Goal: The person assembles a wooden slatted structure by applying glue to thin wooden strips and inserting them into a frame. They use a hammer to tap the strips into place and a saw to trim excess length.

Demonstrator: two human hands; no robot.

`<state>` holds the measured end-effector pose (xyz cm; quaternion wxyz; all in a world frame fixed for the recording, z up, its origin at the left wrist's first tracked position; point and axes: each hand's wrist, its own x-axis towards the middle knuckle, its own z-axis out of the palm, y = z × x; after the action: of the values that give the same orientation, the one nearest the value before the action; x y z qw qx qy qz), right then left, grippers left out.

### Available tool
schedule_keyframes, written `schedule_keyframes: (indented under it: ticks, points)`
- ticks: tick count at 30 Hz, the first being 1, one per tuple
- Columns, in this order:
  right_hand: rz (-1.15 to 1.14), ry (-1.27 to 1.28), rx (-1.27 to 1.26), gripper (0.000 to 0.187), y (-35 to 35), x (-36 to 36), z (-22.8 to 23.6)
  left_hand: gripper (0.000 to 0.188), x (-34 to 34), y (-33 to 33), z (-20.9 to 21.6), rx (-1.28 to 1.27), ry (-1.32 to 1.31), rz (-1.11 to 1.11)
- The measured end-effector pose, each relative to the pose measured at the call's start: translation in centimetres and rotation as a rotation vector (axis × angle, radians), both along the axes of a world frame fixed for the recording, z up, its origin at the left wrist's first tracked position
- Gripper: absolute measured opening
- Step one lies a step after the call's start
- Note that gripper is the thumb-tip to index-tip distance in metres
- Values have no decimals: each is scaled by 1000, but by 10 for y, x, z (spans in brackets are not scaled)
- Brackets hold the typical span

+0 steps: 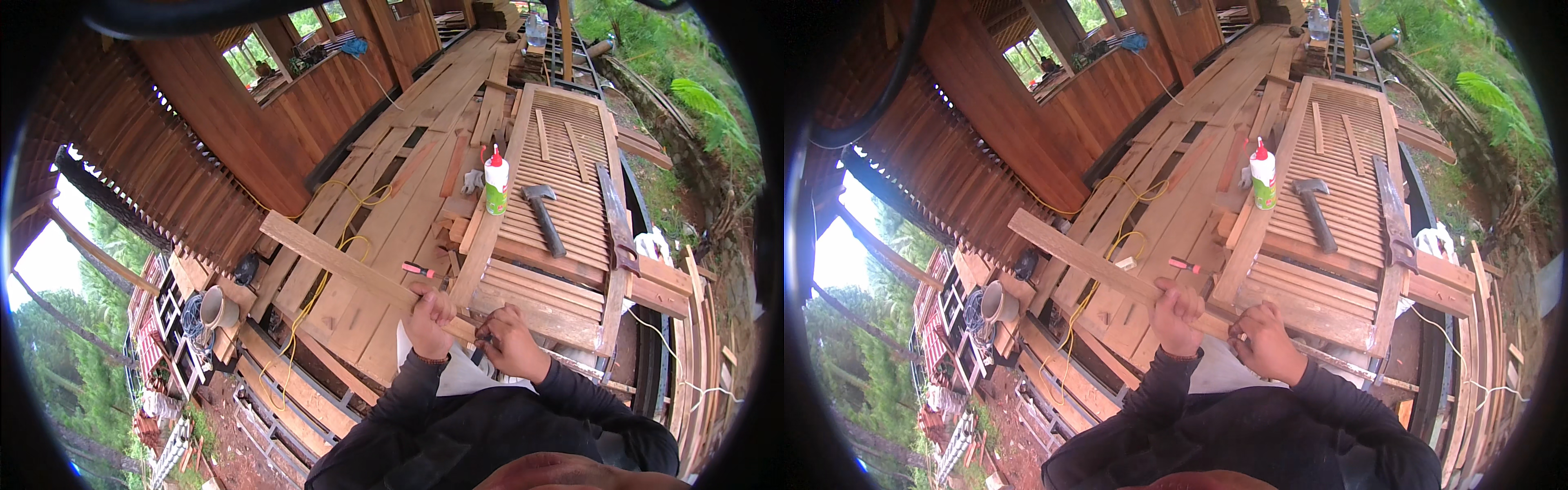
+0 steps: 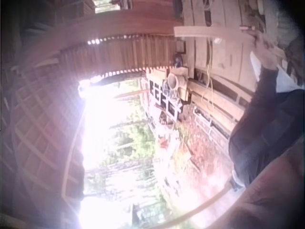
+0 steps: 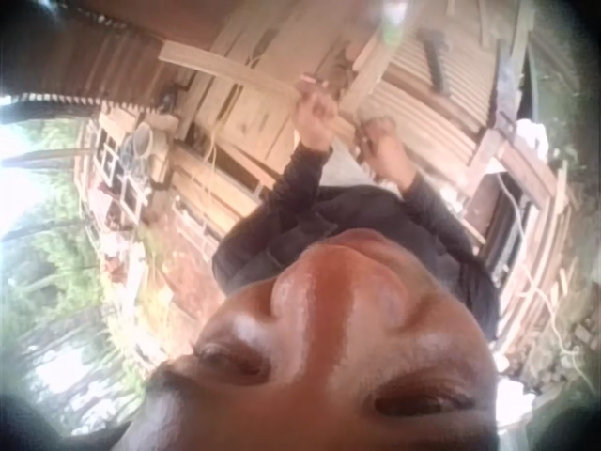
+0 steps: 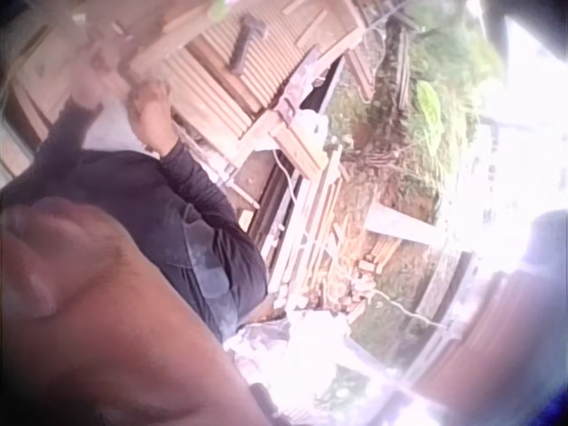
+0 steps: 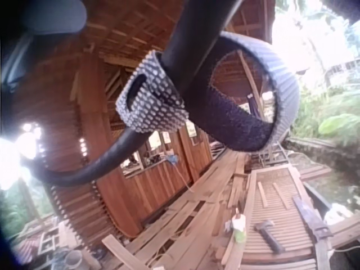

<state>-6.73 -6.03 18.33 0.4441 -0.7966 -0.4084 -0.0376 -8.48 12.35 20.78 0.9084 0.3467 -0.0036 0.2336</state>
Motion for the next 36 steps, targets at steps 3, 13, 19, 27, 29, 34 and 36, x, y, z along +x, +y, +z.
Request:
schedule_keyframes:
  ticks: [3, 13, 19, 27, 29, 34, 36]
  points:
    - [50, 56, -40, 16, -7, -2, 0, 6, -6, -5, -5, -19, 8, -31]
    - [68, -32, -111, 15, -6, 0, 13, 7, -11, -14, 3, 63, -41, -15]
    - [-2, -196, -238, 21, 1, -4, 5, 4, -9, -16, -7, 136, -68, 15]
    - [-25, -223, -243, 26, -3, -10, 5, 8, -7, -16, -11, 148, -104, 12]
    - [-14, -169, -204, 24, -6, -9, 2, 8, -6, -17, -10, 124, -103, -5]
    - [61, 82, -54, 18, -17, -6, -4, 5, -6, -16, -8, 154, -130, -11]
    - [101, 181, 52, 18, -25, -2, -4, 4, -1, -14, -17, 276, -97, 94]
